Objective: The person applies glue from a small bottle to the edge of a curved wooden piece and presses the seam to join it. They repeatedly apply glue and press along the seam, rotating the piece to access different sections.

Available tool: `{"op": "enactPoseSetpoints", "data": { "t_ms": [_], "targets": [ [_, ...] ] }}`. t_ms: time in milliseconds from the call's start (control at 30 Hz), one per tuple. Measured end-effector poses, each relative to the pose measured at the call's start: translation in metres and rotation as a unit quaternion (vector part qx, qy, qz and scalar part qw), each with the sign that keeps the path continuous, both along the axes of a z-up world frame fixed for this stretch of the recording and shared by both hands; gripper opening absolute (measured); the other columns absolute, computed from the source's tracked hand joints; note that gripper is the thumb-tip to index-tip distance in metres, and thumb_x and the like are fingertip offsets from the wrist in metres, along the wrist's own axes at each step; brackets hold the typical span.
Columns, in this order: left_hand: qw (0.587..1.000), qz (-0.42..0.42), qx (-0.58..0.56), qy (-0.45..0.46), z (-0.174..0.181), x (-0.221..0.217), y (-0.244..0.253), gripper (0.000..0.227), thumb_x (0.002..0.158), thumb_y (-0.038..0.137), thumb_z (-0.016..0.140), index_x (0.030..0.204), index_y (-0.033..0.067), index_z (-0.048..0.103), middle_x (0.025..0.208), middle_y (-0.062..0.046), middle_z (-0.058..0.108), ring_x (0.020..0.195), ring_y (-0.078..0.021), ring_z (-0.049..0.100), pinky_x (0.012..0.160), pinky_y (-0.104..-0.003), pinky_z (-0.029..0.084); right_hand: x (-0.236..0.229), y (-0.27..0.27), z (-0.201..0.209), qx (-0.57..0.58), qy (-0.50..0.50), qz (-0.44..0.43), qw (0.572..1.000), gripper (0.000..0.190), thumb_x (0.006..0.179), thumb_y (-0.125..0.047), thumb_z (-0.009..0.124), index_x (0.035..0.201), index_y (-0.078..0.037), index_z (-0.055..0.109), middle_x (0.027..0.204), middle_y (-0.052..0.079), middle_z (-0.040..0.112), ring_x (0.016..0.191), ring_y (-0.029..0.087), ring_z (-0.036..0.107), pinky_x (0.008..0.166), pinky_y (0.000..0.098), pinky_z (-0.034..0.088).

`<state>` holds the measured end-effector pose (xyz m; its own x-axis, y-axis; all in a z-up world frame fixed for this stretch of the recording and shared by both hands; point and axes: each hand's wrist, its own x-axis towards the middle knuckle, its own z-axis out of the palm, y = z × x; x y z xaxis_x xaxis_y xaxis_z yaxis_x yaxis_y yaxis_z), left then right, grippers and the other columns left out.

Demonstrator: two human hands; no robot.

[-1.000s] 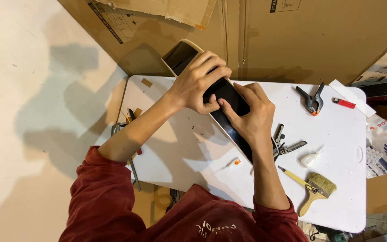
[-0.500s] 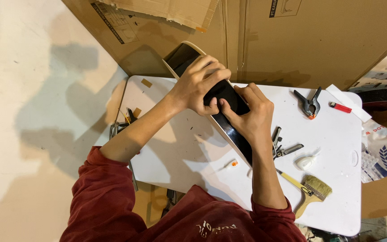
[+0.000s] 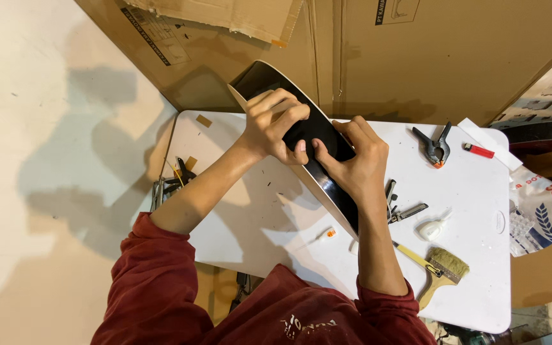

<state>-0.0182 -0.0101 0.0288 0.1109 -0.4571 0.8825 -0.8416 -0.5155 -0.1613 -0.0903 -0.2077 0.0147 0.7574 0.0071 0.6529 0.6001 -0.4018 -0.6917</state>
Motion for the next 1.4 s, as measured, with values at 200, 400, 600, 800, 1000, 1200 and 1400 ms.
{"op": "enactPoseSetpoints", "data": {
  "t_ms": [200, 400, 600, 800, 1000, 1200, 1400],
  "targets": [
    [0.989, -0.028, 0.018, 0.142, 0.033, -0.006, -0.013, 0.058, 0.087, 0.054, 0.048, 0.115, 0.0062, 0.065, 0.106, -0.013, 0.067, 0.113, -0.0393, 0.064, 0.104, -0.053, 0.047, 0.007, -0.001, -0.006, -0.002, 0.006, -0.007, 1.000, 0.038, 0.086, -0.028, 0.089, 0.101, 0.003, 0.075, 0.076, 0.014, 0.059, 0.066, 0.033, 0.066, 0.058, 0.0359, 0.051],
    [0.967, -0.018, 0.107, 0.232, 0.002, 0.020, 0.002, 0.055, 0.074, 0.051, 0.054, 0.104, 0.0065, 0.065, 0.095, -0.010, 0.061, 0.098, -0.0341, 0.065, 0.096, -0.046, 0.053, 0.011, 0.001, -0.002, -0.006, -0.002, -0.007, 1.000, 0.038, 0.087, -0.029, 0.088, 0.100, 0.003, 0.074, 0.076, 0.014, 0.058, 0.067, 0.034, 0.067, 0.057, 0.0363, 0.050],
    [0.967, -0.024, 0.111, 0.227, 0.005, 0.021, 0.002, 0.055, 0.074, 0.052, 0.054, 0.105, 0.0075, 0.063, 0.090, -0.007, 0.056, 0.089, -0.0278, 0.062, 0.083, -0.040, 0.055, 0.015, 0.001, -0.005, -0.011, 0.005, -0.006, 1.000, 0.039, 0.086, -0.030, 0.089, 0.100, 0.003, 0.074, 0.078, 0.014, 0.060, 0.067, 0.035, 0.068, 0.058, 0.0371, 0.052],
    [0.964, -0.024, 0.121, 0.237, 0.002, 0.024, 0.004, 0.055, 0.072, 0.053, 0.056, 0.105, 0.0101, 0.064, 0.093, -0.005, 0.055, 0.092, -0.0259, 0.059, 0.084, -0.039, 0.054, 0.015, 0.002, -0.005, -0.010, 0.006, -0.009, 1.000, 0.039, 0.085, -0.030, 0.089, 0.100, 0.003, 0.073, 0.077, 0.014, 0.060, 0.068, 0.035, 0.068, 0.058, 0.0379, 0.052],
    [0.959, -0.051, 0.148, 0.236, 0.015, 0.023, 0.000, 0.053, 0.074, 0.053, 0.056, 0.102, 0.0083, 0.066, 0.092, -0.008, 0.052, 0.089, -0.0284, 0.055, 0.085, -0.042, 0.051, 0.015, 0.001, -0.002, -0.009, 0.008, -0.006, 1.000, 0.039, 0.085, -0.029, 0.089, 0.100, 0.003, 0.074, 0.077, 0.014, 0.059, 0.068, 0.035, 0.066, 0.058, 0.0379, 0.051],
    [0.961, -0.061, 0.145, 0.227, 0.010, 0.027, 0.002, 0.051, 0.076, 0.050, 0.056, 0.103, 0.0080, 0.065, 0.091, -0.008, 0.052, 0.087, -0.0279, 0.055, 0.081, -0.041, 0.050, 0.018, 0.001, -0.005, -0.012, -0.003, -0.009, 1.000, 0.040, 0.084, -0.030, 0.090, 0.101, 0.003, 0.074, 0.077, 0.015, 0.059, 0.067, 0.035, 0.066, 0.058, 0.0380, 0.050],
    [0.959, -0.064, 0.153, 0.229, 0.010, 0.030, 0.003, 0.052, 0.077, 0.050, 0.056, 0.107, 0.0076, 0.065, 0.091, -0.009, 0.051, 0.086, -0.0291, 0.055, 0.080, -0.041, 0.050, 0.017, 0.000, -0.003, -0.012, 0.014, -0.008, 1.000, 0.040, 0.089, -0.033, 0.087, 0.102, 0.002, 0.074, 0.079, 0.016, 0.061, 0.070, 0.036, 0.069, 0.060, 0.0406, 0.053]
  ]
}}
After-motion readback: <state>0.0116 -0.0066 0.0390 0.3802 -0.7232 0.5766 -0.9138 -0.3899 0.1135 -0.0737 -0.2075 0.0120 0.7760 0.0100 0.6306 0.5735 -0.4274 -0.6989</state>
